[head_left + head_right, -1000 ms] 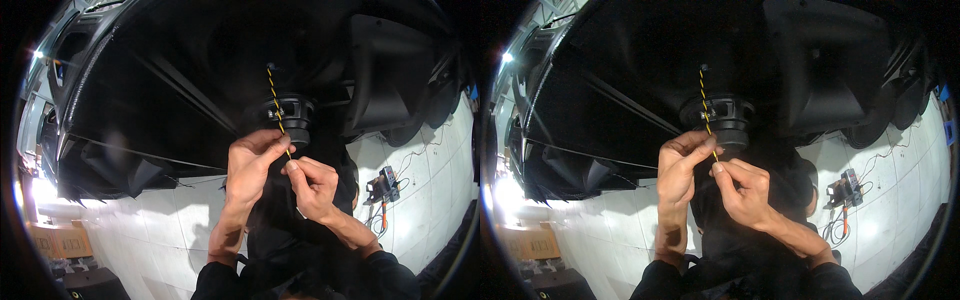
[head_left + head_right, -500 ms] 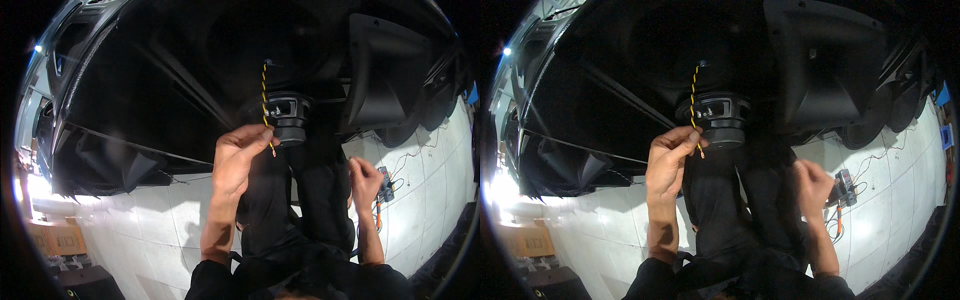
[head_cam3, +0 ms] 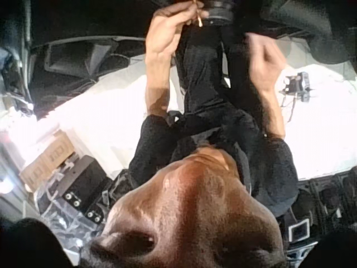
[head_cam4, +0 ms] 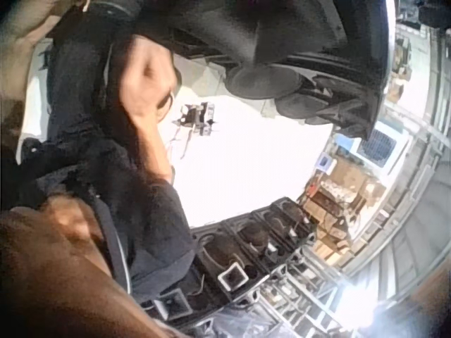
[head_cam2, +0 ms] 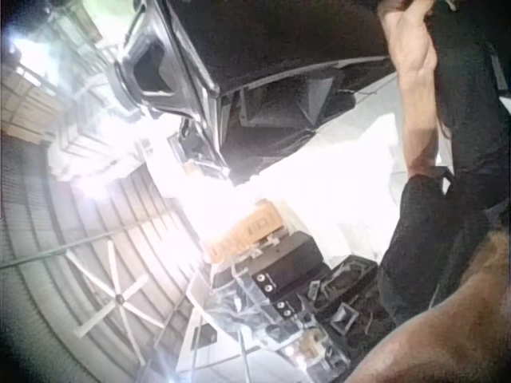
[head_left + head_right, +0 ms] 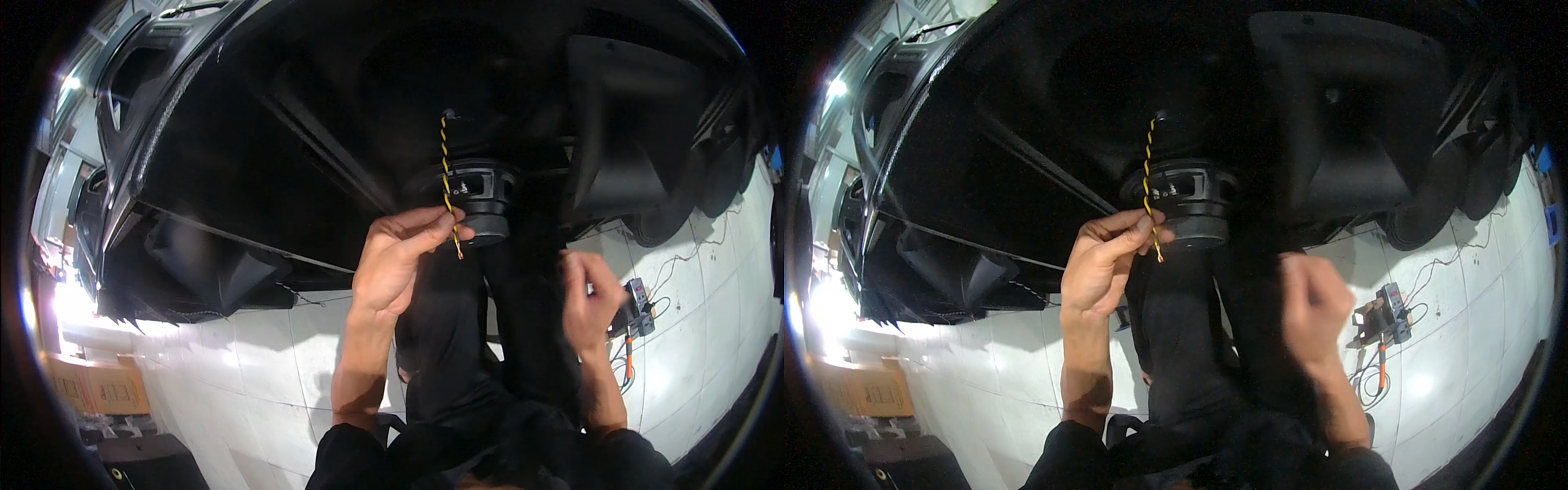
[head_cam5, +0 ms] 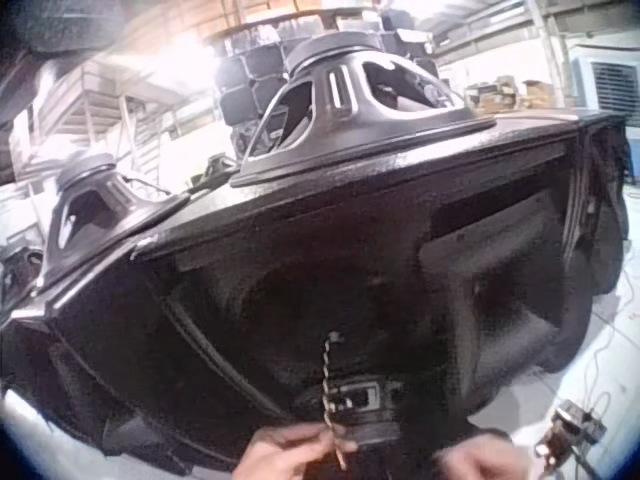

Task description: The person installs a speaker into a vehicle door panel. They position the speaker, connect wires to the terminals, and solder the connections using a soldering iron and solder wire. The person then adjusts the speaker and wires within the door cavity.

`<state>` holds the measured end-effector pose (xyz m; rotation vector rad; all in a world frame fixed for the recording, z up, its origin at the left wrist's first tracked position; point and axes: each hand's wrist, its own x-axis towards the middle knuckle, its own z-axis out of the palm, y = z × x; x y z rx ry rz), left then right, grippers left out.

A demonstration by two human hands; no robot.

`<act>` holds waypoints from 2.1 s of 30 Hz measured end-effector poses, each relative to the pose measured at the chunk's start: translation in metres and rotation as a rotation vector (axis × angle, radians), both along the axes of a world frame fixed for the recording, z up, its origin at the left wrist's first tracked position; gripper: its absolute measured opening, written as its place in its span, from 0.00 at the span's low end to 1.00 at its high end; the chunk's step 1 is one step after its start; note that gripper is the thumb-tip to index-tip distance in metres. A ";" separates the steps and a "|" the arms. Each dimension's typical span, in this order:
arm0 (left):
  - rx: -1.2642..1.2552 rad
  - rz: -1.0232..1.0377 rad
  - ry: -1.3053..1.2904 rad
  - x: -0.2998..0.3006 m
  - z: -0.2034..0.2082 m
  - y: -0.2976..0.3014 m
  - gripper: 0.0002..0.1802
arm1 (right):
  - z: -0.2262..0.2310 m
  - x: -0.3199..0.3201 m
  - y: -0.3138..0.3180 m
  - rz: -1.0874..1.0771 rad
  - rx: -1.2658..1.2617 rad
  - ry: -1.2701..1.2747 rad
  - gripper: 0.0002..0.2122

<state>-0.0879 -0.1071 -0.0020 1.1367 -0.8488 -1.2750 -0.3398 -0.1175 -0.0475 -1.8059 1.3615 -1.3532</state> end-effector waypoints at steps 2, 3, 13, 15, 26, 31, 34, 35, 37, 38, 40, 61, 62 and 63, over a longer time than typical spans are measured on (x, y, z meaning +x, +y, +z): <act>-0.005 -0.008 0.021 -0.001 0.001 0.000 0.11 | 0.024 0.025 0.007 0.329 0.138 -0.202 0.09; -0.009 -0.025 0.046 -0.001 0.001 -0.001 0.11 | 0.031 0.038 0.004 0.448 0.202 -0.261 0.10; 0.021 -0.088 0.168 0.010 0.001 -0.004 0.12 | 0.031 0.089 -0.017 0.674 0.799 -0.813 0.10; 0.011 -0.089 0.149 0.009 0.000 -0.005 0.12 | 0.029 0.087 -0.018 0.603 0.768 -0.785 0.09; -0.080 0.010 -0.426 0.005 0.017 -0.005 0.11 | 0.054 0.072 -0.033 0.466 0.169 -0.098 0.08; -0.070 -0.036 -0.385 0.005 0.016 -0.005 0.10 | 0.052 0.067 -0.037 0.495 0.170 -0.049 0.07; -0.095 -0.028 -0.397 0.005 0.013 -0.004 0.10 | 0.053 0.067 -0.034 0.442 0.109 0.005 0.06; -0.108 -0.024 -0.402 0.005 0.012 -0.005 0.09 | 0.054 0.067 -0.033 0.421 0.079 0.027 0.06; -0.084 -0.037 -0.459 0.006 0.016 -0.004 0.10 | 0.052 0.068 -0.033 0.396 0.040 0.022 0.06; -0.073 -0.044 -0.488 0.006 0.018 -0.004 0.10 | 0.051 0.068 -0.033 0.383 0.020 0.019 0.06; -0.061 -0.054 -0.533 0.007 0.020 -0.006 0.10 | 0.050 0.066 -0.036 0.373 -0.015 0.016 0.05; -0.011 -0.046 -0.040 0.000 0.008 -0.001 0.12 | 0.033 0.087 0.001 0.221 -0.412 0.133 0.09; -0.022 -0.060 -0.059 0.001 0.011 0.000 0.13 | 0.035 0.084 0.002 0.241 -0.417 0.137 0.10; -0.030 -0.041 -0.079 0.000 0.010 0.000 0.13 | 0.036 0.080 0.003 0.260 -0.422 0.141 0.11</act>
